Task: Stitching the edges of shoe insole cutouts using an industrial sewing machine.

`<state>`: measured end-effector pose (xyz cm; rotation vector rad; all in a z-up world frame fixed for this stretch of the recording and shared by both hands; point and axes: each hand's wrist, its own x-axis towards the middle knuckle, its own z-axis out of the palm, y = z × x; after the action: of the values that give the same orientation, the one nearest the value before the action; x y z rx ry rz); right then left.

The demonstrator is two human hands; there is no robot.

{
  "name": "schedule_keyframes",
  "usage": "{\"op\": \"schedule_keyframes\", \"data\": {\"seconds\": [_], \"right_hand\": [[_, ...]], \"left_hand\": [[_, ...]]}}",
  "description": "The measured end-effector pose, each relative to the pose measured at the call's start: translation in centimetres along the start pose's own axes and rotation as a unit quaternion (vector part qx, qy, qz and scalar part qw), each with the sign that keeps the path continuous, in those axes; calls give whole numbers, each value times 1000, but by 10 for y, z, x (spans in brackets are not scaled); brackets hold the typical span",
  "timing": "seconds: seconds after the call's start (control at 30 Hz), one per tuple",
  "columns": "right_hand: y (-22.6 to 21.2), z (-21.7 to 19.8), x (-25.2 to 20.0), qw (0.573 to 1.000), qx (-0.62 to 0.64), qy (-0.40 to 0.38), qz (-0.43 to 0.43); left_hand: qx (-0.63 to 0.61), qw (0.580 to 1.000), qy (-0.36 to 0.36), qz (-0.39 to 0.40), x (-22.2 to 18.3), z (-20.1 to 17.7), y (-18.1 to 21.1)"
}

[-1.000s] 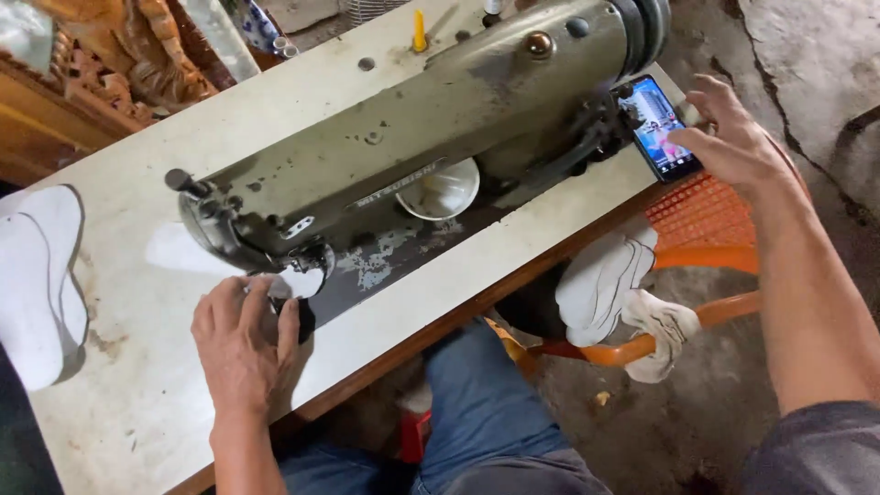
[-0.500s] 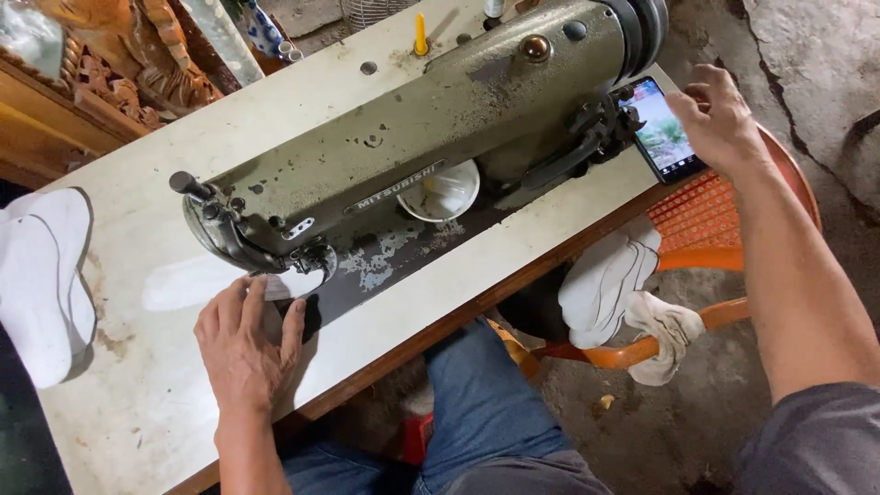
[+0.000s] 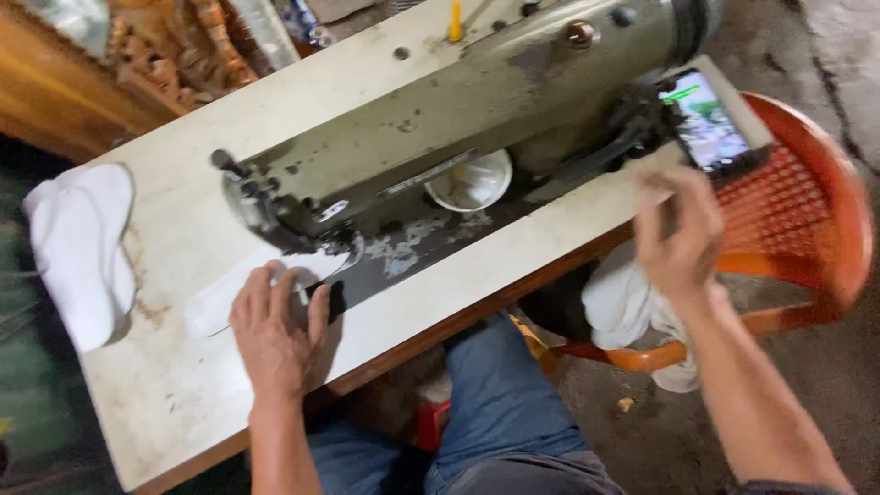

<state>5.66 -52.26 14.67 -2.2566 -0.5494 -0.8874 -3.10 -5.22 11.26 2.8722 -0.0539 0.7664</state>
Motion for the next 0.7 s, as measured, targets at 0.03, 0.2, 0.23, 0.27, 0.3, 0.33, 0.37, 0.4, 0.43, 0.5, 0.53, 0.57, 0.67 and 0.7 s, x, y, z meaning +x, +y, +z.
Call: {"op": "schedule_keyframes", "data": {"seconds": [0.03,0.2,0.23,0.27,0.3,0.33,0.37,0.4,0.43,0.5,0.53,0.57,0.67,0.7], "right_hand": [[-15,17,-6,1000,10,-2,-1],[-91,96,-21,987,112,-51,-103],[-109,102,-12,986,121,-51,-105],[-125,107,-3,980,132,-88,-120],[-141,112,6,973,143,-125,-134],[-148,118,10,972,145,-124,-135],[-155,125,14,967,156,-155,-125],[-162,133,17,961,166,-187,-114],[-164,140,18,961,169,-187,-115],[-167,155,17,938,226,-256,-50],[-168,155,17,938,230,-254,-50],[-168,155,17,942,214,-252,-60],[-165,157,12,950,190,-239,-70],[-163,158,10,955,181,-225,-72]], "left_hand": [[9,1000,-1,-5,-3,6,-1],[75,996,23,-46,-14,22,-10],[83,995,23,-49,-15,16,-10],[73,996,0,-57,-14,13,-8],[63,996,-23,-66,-13,10,-5],[66,995,-22,-66,-15,11,-4],[65,995,-15,-70,-16,11,-3],[63,995,-8,-74,-18,11,-2],[66,995,-8,-74,-18,7,3],[55,995,-8,-86,-19,-3,12],[58,995,-8,-85,-20,-12,21],[27,994,-35,-101,-20,-20,30],[6,992,-59,-110,-27,-32,50],[16,993,-55,-103,-30,-33,56]]}}
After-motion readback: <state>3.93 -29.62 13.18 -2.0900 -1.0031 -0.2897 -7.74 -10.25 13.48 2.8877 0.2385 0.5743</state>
